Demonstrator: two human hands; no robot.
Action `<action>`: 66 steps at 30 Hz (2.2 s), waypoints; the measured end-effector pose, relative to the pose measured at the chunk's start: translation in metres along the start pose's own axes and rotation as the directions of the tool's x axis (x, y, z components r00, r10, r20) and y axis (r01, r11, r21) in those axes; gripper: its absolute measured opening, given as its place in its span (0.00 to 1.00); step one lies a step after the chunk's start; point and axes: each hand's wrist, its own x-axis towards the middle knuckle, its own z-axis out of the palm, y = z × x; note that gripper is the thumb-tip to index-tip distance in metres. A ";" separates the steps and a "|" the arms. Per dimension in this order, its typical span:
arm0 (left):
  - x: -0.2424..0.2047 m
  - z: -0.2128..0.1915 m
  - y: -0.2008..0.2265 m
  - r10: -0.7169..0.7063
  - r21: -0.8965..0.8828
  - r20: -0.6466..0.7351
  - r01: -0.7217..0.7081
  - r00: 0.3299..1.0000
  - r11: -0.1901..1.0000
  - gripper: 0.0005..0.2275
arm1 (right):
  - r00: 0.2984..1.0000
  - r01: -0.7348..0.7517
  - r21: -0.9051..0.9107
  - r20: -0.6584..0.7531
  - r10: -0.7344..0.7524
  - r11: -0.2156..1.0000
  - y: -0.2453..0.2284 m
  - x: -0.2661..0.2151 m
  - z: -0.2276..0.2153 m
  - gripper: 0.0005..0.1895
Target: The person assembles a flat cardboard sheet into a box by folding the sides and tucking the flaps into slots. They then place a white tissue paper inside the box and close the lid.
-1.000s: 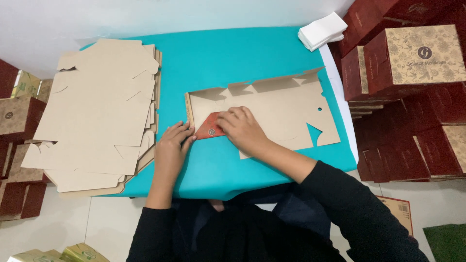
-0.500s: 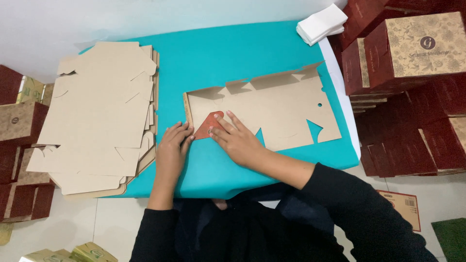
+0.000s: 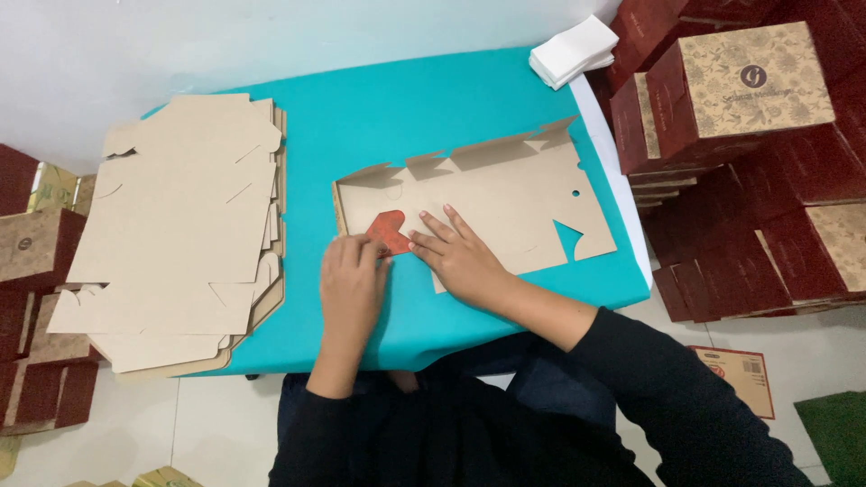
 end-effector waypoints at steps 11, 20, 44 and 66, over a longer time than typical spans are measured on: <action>0.005 -0.030 0.018 0.037 -0.217 0.237 0.015 0.971 0.976 0.22 | 0.972 -0.103 0.298 0.232 0.033 0.949 0.046 -0.029 -0.045 0.33; 0.008 -0.032 0.016 0.114 -0.187 0.277 -0.063 0.954 0.980 0.36 | 0.987 0.153 0.013 0.036 -0.154 0.988 0.026 -0.035 -0.015 0.28; 0.002 -0.025 0.030 0.108 -0.193 0.326 -0.045 0.939 0.980 0.35 | 0.958 -0.273 0.285 -0.004 0.285 0.919 0.076 0.027 0.026 0.07; 0.001 -0.015 0.035 0.045 -0.183 0.233 -0.002 0.971 0.983 0.27 | 0.996 -0.088 -0.155 -0.013 0.087 0.984 0.017 -0.039 -0.027 0.13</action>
